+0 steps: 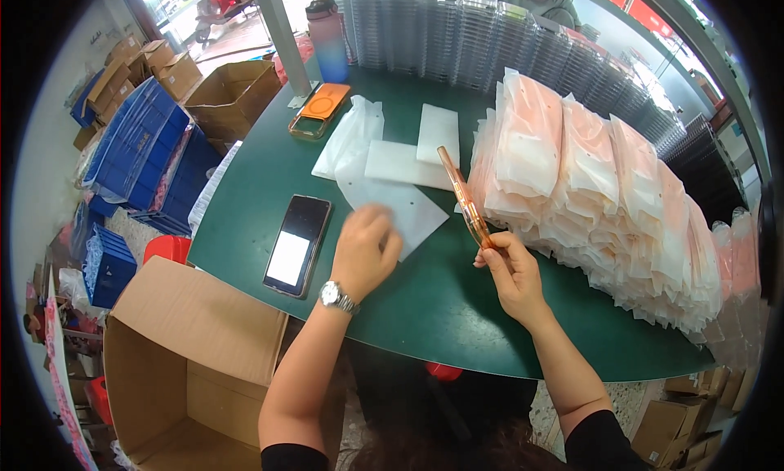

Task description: Pack phone cases into protective sleeves and group them into a larger plastic bag.

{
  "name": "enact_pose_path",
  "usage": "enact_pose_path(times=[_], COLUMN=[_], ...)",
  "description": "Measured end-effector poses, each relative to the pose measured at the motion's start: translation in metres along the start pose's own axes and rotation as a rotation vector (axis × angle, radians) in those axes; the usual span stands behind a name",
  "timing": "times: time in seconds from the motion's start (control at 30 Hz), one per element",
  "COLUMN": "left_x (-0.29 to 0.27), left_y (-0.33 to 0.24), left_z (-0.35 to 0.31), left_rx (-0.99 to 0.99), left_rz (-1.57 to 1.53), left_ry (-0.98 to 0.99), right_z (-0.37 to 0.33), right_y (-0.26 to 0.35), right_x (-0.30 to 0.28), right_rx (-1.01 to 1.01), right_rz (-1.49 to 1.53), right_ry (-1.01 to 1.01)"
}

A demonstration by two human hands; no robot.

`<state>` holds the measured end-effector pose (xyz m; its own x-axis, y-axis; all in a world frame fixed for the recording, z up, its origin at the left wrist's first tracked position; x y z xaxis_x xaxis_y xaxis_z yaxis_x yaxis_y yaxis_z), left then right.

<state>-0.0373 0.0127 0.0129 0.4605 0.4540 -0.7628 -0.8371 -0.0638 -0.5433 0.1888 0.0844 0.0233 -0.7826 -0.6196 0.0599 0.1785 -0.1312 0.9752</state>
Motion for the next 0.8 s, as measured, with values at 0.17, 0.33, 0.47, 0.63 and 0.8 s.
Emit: enact_pose_path(times=[0.17, 0.33, 0.47, 0.63, 0.8], left_x=[-0.026, -0.013, 0.006, 0.012, 0.009], left_y=[-0.040, -0.051, -0.043, -0.028, -0.035], left_z=[-0.033, -0.017, -0.002, 0.006, 0.002], left_rx=[0.188, 0.100, 0.145, 0.084, -0.003], left_rz=[0.234, 0.248, 0.261, 0.170, 0.076], left_ry=[-0.088, -0.039, -0.005, 0.106, 0.153], right_z=[-0.021, -0.044, -0.062, -0.078, -0.084], right_y=[0.024, 0.049, 0.059, 0.061, 0.063], right_x=[-0.002, -0.007, -0.006, -0.007, 0.022], right_rx=[-0.082, -0.206, -0.247, -0.273, -0.378], right_rz=[-0.165, -0.299, -0.403, -0.511, -0.735], right_ry=[0.138, 0.185, 0.273, 0.323, 0.459])
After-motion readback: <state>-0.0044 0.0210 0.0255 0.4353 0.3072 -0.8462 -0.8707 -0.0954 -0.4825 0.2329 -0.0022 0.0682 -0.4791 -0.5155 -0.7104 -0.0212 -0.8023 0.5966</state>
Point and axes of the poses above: each hand's wrist, its own z-axis towards the middle knuckle, its own x-axis out of the palm, y = z × x, the point moved 10 cm from there along z, towards the middle knuckle, and after that the axes turned 12 degrees about z, right-handed, at the moved point
